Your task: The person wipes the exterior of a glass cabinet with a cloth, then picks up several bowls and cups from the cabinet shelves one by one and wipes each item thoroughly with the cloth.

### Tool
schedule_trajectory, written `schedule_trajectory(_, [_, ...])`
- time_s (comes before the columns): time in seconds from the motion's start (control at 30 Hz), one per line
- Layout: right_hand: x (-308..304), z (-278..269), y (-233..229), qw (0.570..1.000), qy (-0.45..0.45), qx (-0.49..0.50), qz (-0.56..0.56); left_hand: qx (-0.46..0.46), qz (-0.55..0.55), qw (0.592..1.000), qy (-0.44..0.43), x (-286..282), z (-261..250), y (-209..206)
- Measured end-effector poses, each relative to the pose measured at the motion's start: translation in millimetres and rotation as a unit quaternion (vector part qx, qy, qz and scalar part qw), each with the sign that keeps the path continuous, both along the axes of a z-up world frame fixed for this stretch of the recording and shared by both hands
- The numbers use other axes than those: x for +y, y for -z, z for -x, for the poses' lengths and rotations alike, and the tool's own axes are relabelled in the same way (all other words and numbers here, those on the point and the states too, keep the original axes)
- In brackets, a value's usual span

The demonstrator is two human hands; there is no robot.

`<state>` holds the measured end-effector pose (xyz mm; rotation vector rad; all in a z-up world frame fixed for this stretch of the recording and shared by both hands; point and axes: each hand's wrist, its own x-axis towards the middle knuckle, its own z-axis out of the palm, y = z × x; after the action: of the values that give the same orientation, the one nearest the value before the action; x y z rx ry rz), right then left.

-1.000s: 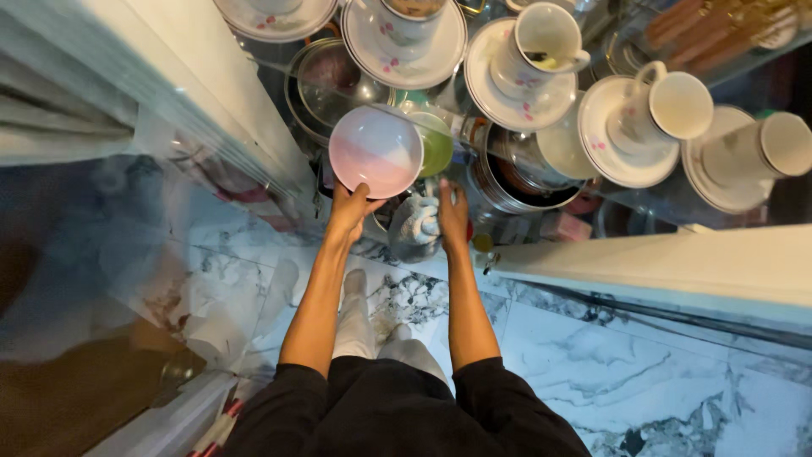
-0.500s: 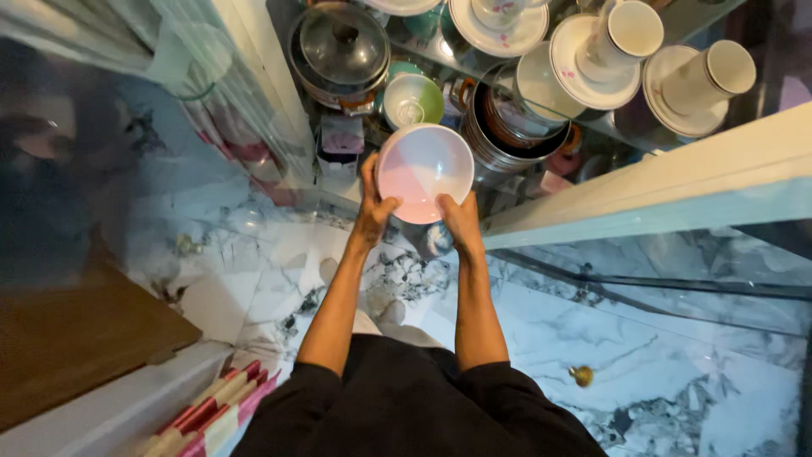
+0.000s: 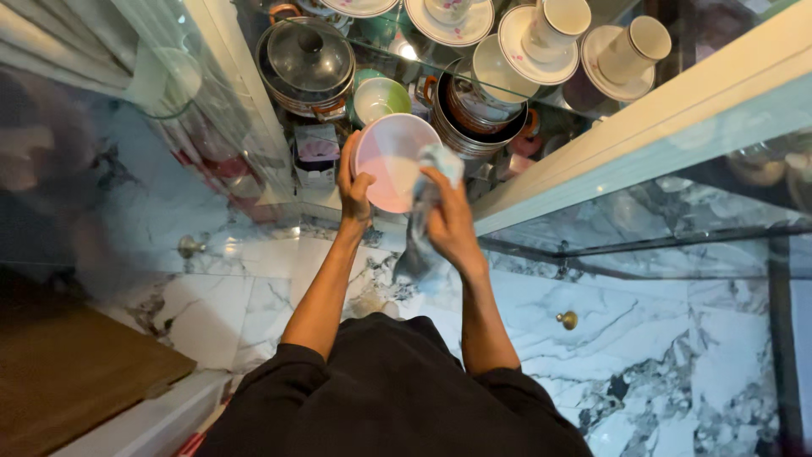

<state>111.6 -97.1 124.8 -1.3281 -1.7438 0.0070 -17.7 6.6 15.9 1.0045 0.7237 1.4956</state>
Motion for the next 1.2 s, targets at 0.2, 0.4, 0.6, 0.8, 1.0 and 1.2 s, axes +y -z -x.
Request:
schedule_trajectory(0.2, [40,33,30,0.977,-0.062,0.123,0.165,0.027,-0.044,0.993,0.11,-7,9,0])
schedule_trajectory(0.4, [57,36,44,0.996,0.086,-0.012,0.023,0.047,-0.061,0.992,0.099,-2,27,-21])
schedule_trajectory(0.6, [41,52,26,0.98,-0.037,0.043,0.19,0.103,-0.096,0.984,0.107,-5,46,-55])
schedule_trajectory(0.8, [60,58,6,0.996,0.086,0.029,0.019,0.074,-0.097,0.987,0.104,-7,38,-51])
schedule_trajectory(1.0, [38,64,0,0.971,0.098,-0.073,0.204,0.076,-0.063,0.993,0.069,-5,52,-61])
schedule_trajectory(1.2, [39,77,9,0.992,-0.075,0.078,0.069,0.075,-0.095,0.991,0.055,-6,43,-55])
